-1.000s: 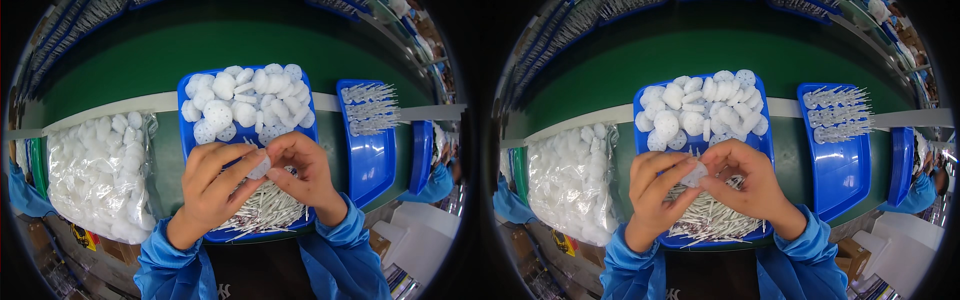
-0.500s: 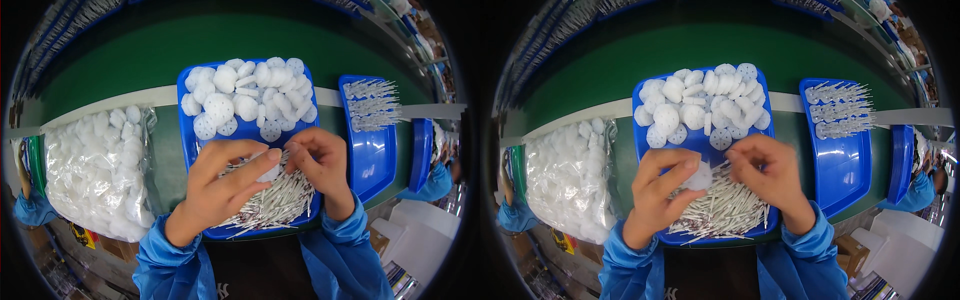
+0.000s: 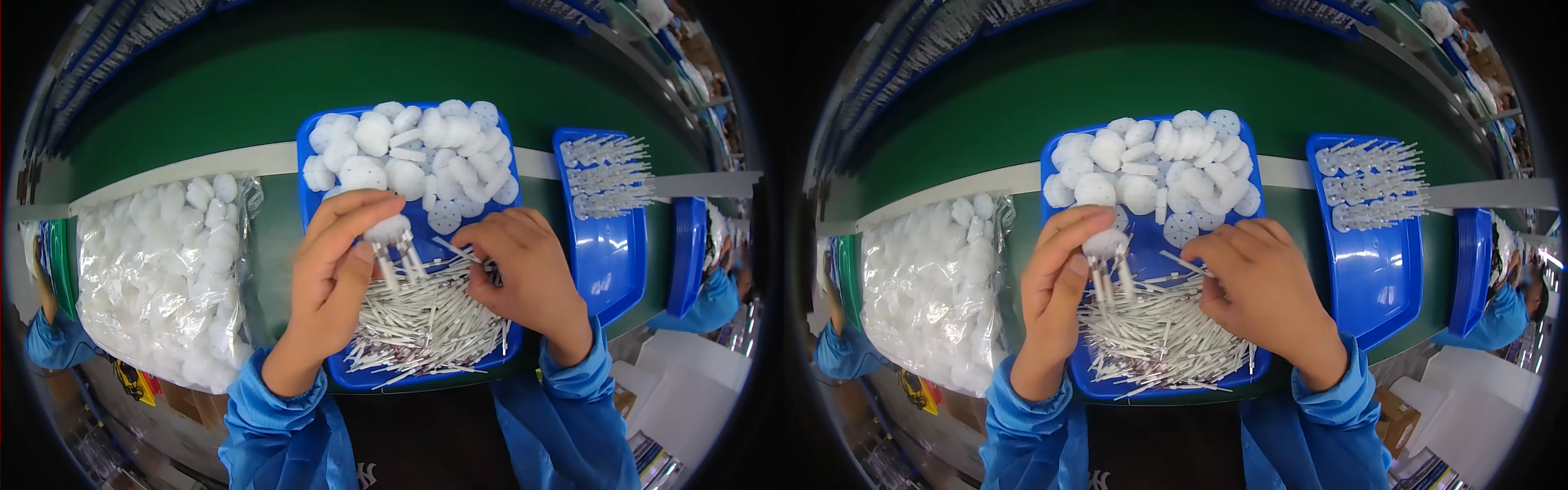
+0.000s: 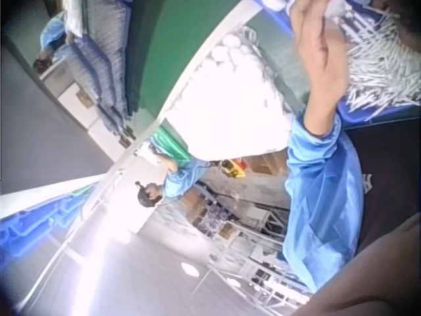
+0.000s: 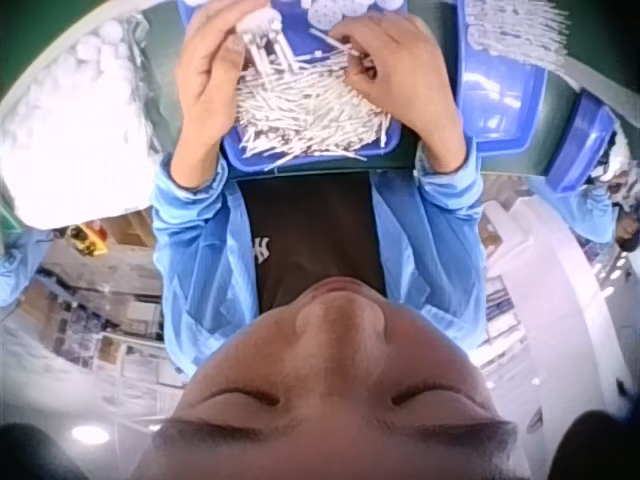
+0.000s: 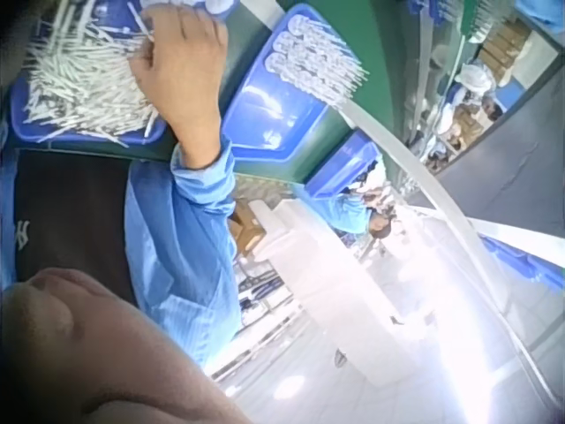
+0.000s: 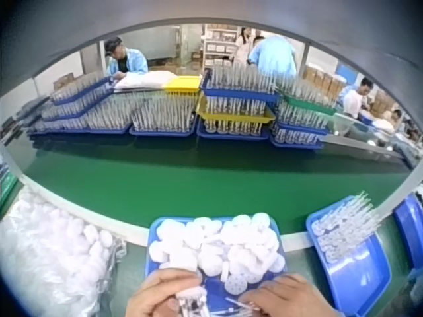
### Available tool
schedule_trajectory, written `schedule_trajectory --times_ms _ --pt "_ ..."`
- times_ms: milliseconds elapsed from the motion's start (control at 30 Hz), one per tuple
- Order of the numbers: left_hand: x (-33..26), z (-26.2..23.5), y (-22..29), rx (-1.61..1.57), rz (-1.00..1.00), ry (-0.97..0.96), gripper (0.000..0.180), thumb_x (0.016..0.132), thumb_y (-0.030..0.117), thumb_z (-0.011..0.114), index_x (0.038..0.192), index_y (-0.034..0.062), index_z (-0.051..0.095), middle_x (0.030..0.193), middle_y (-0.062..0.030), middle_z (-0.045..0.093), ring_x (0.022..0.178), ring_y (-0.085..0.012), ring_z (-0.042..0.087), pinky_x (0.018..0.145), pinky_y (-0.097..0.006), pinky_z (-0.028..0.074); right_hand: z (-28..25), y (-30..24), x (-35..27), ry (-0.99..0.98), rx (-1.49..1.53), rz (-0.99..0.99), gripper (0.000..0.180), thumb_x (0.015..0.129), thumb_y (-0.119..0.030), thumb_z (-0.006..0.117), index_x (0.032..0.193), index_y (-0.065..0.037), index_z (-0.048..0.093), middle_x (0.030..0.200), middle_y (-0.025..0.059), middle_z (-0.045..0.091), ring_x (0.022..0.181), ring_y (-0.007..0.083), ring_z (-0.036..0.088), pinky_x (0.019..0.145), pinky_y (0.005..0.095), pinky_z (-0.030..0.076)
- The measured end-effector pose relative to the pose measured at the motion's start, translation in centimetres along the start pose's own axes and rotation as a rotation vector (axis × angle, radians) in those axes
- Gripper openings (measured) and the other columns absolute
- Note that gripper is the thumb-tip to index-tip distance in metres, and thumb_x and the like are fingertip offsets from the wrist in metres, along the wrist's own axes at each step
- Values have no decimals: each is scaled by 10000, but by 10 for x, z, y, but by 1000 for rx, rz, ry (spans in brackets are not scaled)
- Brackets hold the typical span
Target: The person inserts white plastic sticks into white cotton balls one by one. They pick a cotton ball from a blue tray, insert a stick, and place the finished swab into a second blue tray. The process is repeated continuously throughout the clip.
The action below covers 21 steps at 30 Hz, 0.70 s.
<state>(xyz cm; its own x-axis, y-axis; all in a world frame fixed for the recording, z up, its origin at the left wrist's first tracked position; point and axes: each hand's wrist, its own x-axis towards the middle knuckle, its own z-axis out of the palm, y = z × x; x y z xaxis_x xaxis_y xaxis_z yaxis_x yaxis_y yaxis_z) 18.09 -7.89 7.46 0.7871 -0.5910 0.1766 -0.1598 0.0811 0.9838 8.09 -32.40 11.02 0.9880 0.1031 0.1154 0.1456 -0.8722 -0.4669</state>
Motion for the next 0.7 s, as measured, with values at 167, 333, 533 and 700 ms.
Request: schedule_trajectory --times_ms 167,333,533,700 --pt "-4 2 -8 60 -23 -30 622 907 -153 580 1476 64 706 1318 -118 611 1202 -178 641 842 -255 579 4 -3 -5 133 812 194 327 780 106 789 1049 -70 736 971 75 758 891 189 744 837 327 569" --pt "-3 10 -7 -27 -63 1 526 936 -121 665 1435 37 714 1223 -102 660 1110 -169 682 838 -259 587 31 -8 10 344 757 3 279 796 27 901 1023 -54 759 1050 108 805 951 198 774 810 331 587" --pt "-9 10 -7 -141 -136 102 378 969 -114 691 1331 -15 736 1260 -109 681 1139 -161 689 874 -266 618 33 -9 7 406 330 -4 245 773 -47 953 995 -74 853 822 50 783 711 207 743 677 320 561" --pt "-8 9 -6 -70 -94 128 317 958 -107 720 1260 -19 765 1247 -120 696 1115 -175 710 861 -276 638 29 -10 7 376 312 6 219 787 -70 952 984 -82 855 688 32 736 597 176 704 603 306 529"
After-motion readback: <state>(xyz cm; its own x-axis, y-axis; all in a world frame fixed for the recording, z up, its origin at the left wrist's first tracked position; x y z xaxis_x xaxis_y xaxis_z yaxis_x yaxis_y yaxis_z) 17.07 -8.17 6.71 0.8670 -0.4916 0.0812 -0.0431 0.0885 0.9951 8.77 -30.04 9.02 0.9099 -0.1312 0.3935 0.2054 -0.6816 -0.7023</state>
